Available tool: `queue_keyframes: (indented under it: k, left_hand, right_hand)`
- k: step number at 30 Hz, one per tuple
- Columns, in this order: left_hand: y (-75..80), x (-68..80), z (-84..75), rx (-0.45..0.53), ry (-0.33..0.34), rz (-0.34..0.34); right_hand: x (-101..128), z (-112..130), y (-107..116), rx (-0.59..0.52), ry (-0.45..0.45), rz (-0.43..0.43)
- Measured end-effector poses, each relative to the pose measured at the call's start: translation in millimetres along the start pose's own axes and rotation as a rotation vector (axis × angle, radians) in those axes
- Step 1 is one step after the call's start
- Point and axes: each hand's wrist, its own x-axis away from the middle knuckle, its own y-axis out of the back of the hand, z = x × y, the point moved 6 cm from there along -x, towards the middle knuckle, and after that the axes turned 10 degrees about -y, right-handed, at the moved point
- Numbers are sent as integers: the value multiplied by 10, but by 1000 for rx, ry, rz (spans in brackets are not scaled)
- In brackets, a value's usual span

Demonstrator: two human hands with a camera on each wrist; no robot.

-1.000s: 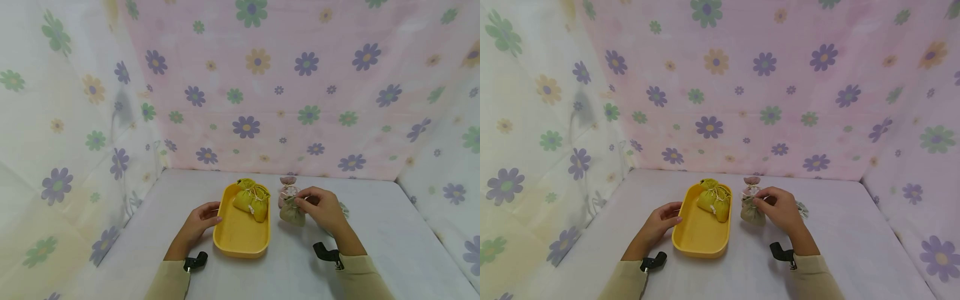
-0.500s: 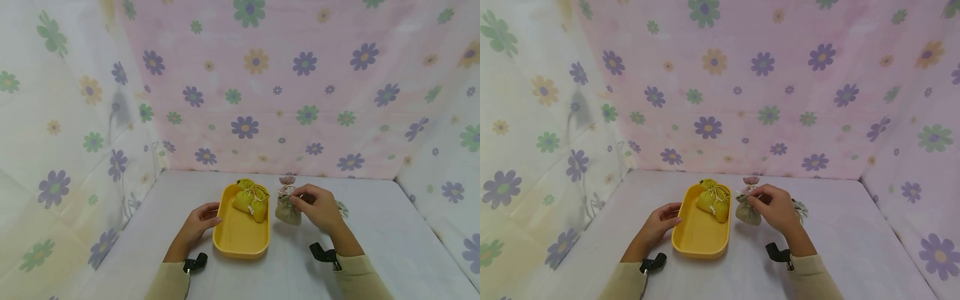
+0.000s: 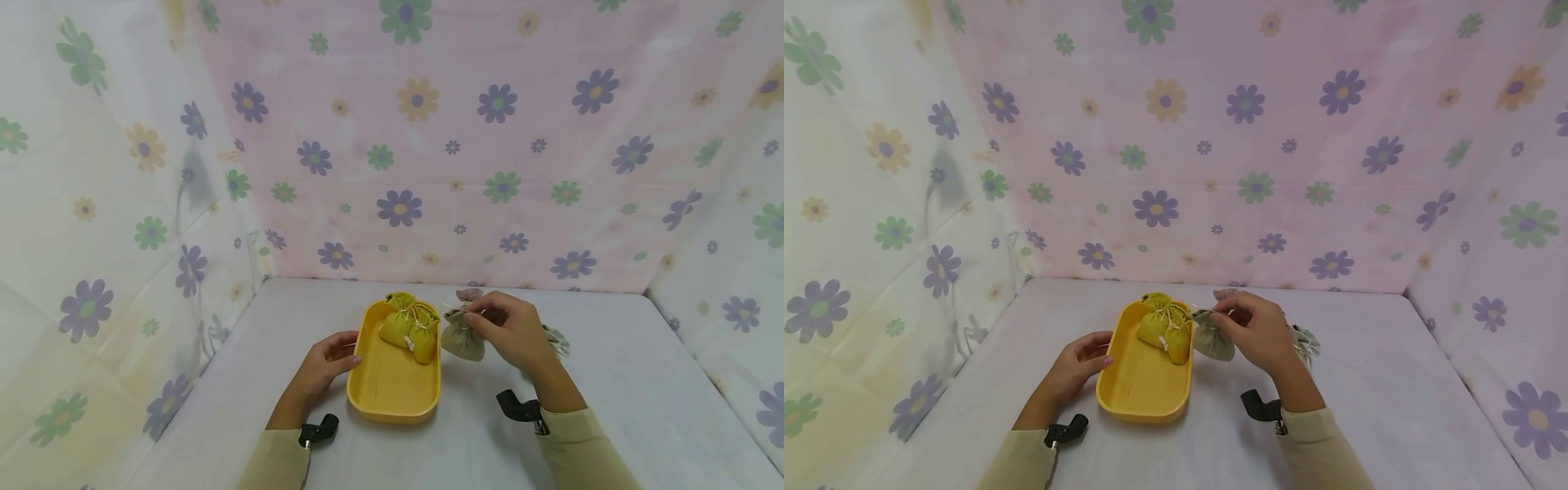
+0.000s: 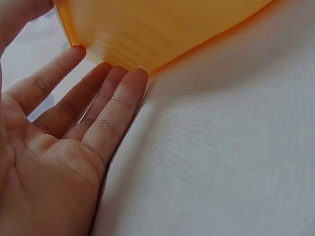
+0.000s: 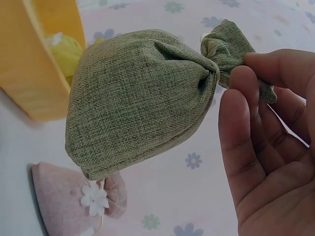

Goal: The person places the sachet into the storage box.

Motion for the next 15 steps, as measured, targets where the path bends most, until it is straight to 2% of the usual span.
queue_keyframes:
  k: [9,15]
  left_hand:
    - [14,0,20,-4,-5,5]
    - [12,-9,30,-18,-2,1]
  right_hand:
    - [-39,131,-149,-16,-22,54]
    - [-65,213,-262,-10,19,63]
